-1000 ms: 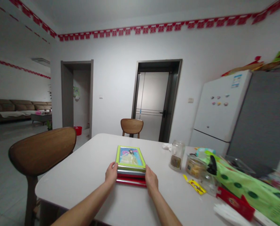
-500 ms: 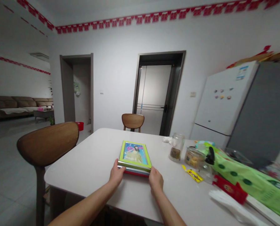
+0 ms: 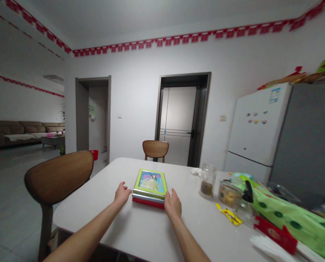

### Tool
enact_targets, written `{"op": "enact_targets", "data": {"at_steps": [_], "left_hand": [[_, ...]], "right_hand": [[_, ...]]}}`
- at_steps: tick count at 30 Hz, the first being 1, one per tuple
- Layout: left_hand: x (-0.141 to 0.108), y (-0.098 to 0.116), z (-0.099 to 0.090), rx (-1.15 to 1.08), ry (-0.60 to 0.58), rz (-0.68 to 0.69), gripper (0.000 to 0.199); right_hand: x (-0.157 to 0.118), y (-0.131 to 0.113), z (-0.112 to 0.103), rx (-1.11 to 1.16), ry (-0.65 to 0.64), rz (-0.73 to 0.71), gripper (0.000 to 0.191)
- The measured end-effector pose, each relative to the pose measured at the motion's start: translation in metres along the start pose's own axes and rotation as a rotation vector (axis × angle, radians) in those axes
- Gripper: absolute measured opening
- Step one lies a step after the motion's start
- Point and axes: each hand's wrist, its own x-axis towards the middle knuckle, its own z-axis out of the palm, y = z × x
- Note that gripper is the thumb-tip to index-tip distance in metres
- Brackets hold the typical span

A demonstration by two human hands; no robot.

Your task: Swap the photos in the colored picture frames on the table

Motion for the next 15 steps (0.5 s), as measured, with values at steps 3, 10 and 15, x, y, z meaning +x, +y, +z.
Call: {"op": "enact_targets", "data": {"at_steps": [3,10,15], "left_hand": [[-0.027,0.046,-0.003,-0.124,-0.078,0.1,0.061],[-0.118,0.13,-0.005,-0.747,-0.715,0.455,0.082],[-0.128,0.127,-0.012,-0.835,-0.8,0.434,0.087]], "right_hand": [[-0.034,-0.05,-0.022,0.272,0.011,-0.183,0.063],[-0.121,-0.148,-0.085,1.097,-0.252,-0.534,0.073],[-0.128,-0.148,-0.089,1.15,-0.313,-0.493,0.07]]}}
